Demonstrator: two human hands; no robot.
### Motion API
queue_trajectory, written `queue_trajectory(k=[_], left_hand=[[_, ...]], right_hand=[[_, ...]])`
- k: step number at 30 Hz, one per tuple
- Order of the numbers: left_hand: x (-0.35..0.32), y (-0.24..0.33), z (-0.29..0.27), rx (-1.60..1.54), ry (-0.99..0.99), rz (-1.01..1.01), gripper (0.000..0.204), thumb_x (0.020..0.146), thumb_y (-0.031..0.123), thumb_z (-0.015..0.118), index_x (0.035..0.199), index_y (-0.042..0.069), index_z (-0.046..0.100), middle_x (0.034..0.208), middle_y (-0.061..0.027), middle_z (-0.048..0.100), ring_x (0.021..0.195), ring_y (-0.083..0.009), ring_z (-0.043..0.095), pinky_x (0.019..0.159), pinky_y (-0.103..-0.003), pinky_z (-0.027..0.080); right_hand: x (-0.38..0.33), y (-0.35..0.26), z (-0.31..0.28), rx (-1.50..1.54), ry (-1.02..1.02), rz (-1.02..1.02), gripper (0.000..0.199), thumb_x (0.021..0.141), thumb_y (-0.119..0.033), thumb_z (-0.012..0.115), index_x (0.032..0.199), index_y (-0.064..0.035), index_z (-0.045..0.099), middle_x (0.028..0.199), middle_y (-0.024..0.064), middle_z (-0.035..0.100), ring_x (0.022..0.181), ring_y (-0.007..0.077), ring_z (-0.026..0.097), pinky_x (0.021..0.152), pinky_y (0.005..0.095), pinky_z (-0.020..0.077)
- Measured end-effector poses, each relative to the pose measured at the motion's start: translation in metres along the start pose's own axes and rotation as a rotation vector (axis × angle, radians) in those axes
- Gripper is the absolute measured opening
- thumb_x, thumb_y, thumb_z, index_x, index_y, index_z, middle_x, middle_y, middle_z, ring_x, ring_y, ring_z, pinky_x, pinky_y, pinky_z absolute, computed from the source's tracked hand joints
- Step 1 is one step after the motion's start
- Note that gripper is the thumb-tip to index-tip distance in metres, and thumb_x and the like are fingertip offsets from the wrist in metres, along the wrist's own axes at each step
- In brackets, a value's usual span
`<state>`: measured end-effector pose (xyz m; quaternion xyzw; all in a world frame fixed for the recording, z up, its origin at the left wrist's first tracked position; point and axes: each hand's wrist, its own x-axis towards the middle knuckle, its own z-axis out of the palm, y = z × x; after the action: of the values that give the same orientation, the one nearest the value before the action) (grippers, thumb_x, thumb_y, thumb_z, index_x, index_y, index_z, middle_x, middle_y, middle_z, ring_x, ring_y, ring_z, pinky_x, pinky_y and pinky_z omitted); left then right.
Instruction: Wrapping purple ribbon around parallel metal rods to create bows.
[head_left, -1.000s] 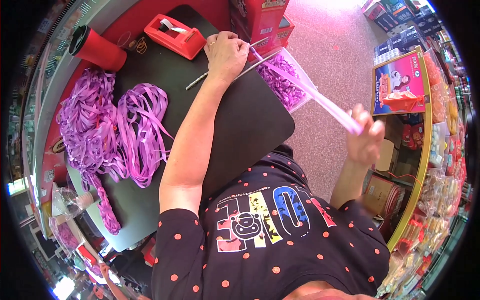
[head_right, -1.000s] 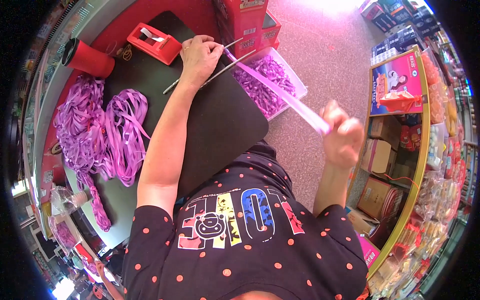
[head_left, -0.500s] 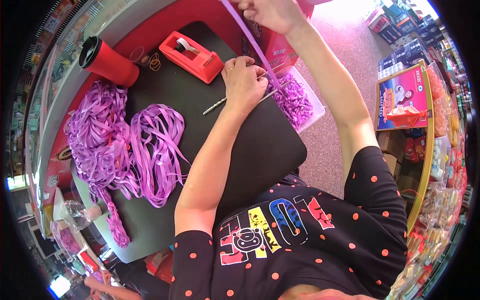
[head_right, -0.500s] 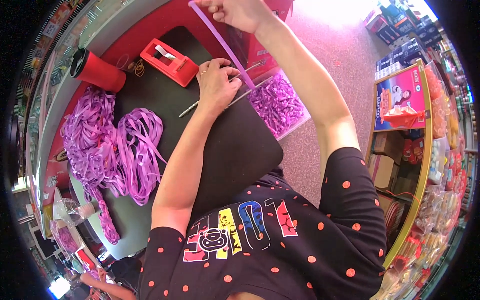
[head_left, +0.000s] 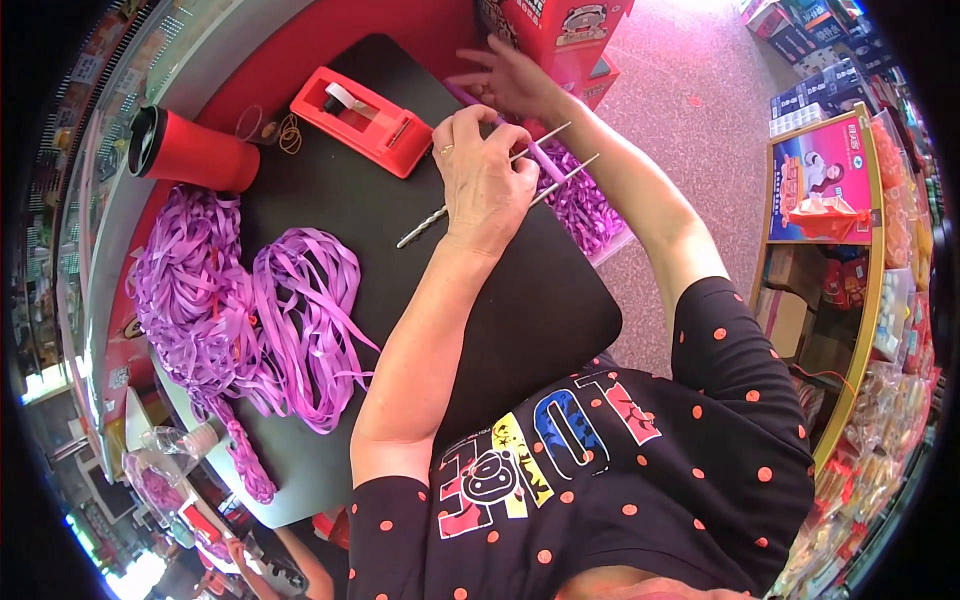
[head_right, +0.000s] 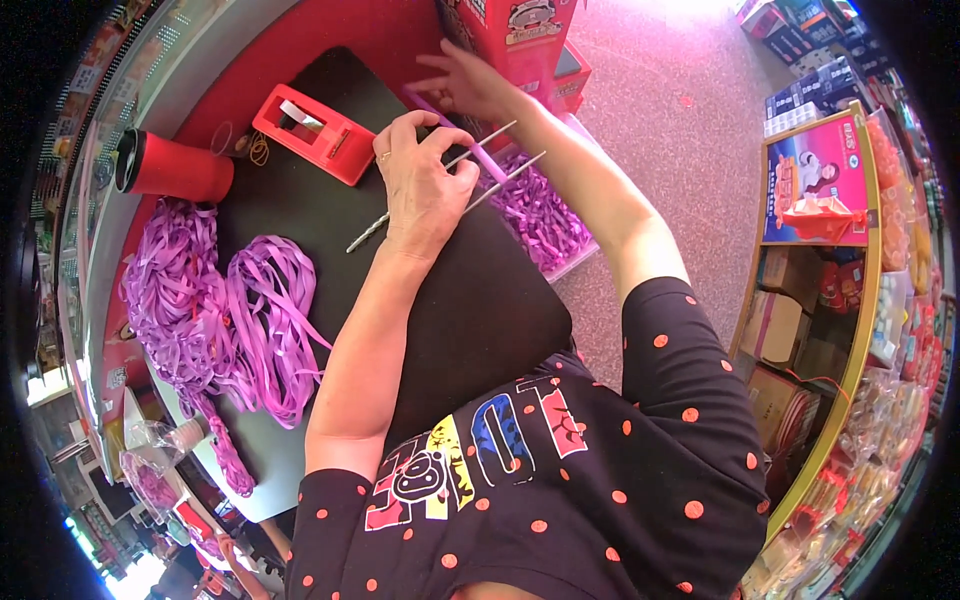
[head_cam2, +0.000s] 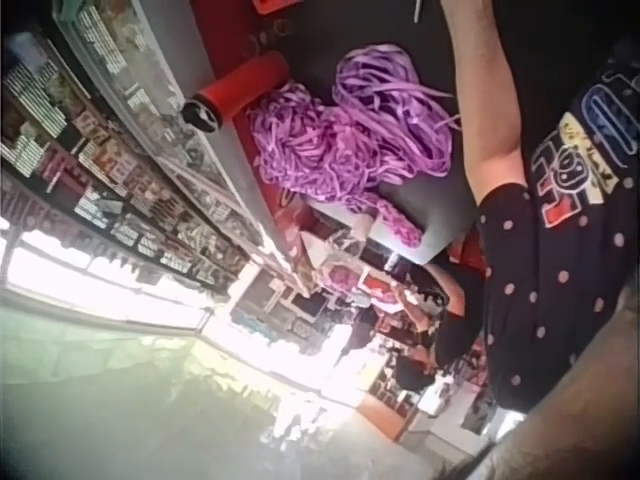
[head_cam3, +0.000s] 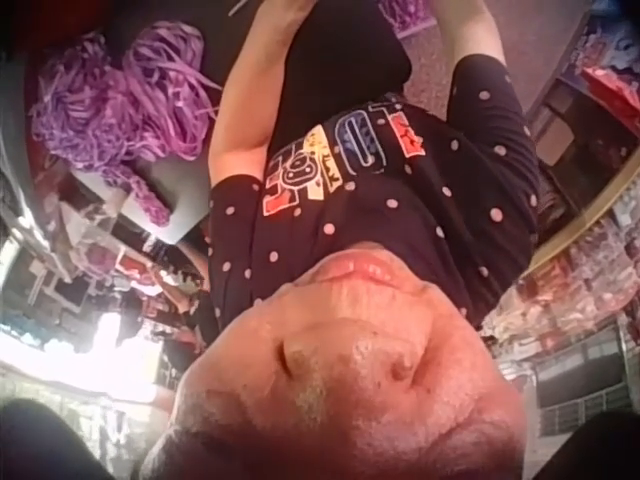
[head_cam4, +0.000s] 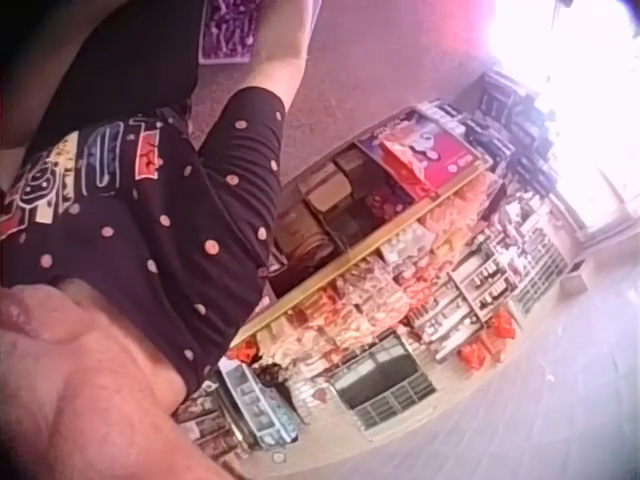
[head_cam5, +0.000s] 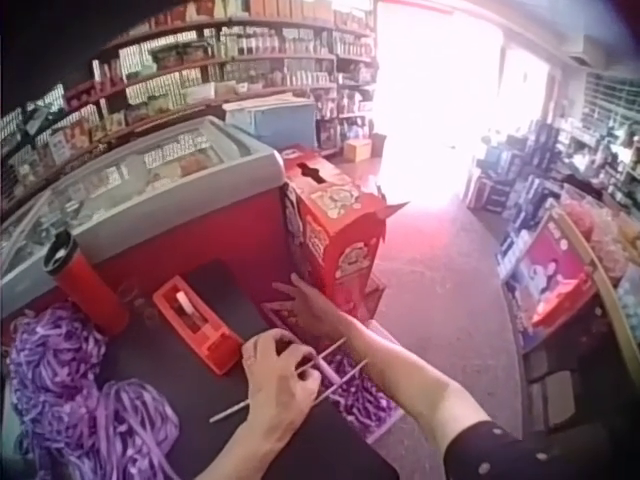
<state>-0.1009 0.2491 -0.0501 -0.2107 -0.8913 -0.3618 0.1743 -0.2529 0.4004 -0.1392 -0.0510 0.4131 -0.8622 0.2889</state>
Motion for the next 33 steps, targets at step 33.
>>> queue_trajectory(k=[33], left_hand=[[-0.004, -0.004, -0.003, 0.013, -0.052, 0.004, 0.016, 0.067, 0.011, 0.071, 0.082, 0.011, 0.072, 0.108, -0.0053, 0.054, 0.111, -0.0282, 0.041, 0.098, -0.041, 0.032]], right_hand=[[-0.311, 0.09, 0.114, -0.799, 0.695, -0.587, 0.039, 0.096, -0.026, 0.04, 0.116, 0.0007, 0.058, 0.083, 0.0055, 0.064, 0.091, 0.0132, 0.052, 0.091, 0.0315, 0.0344]])
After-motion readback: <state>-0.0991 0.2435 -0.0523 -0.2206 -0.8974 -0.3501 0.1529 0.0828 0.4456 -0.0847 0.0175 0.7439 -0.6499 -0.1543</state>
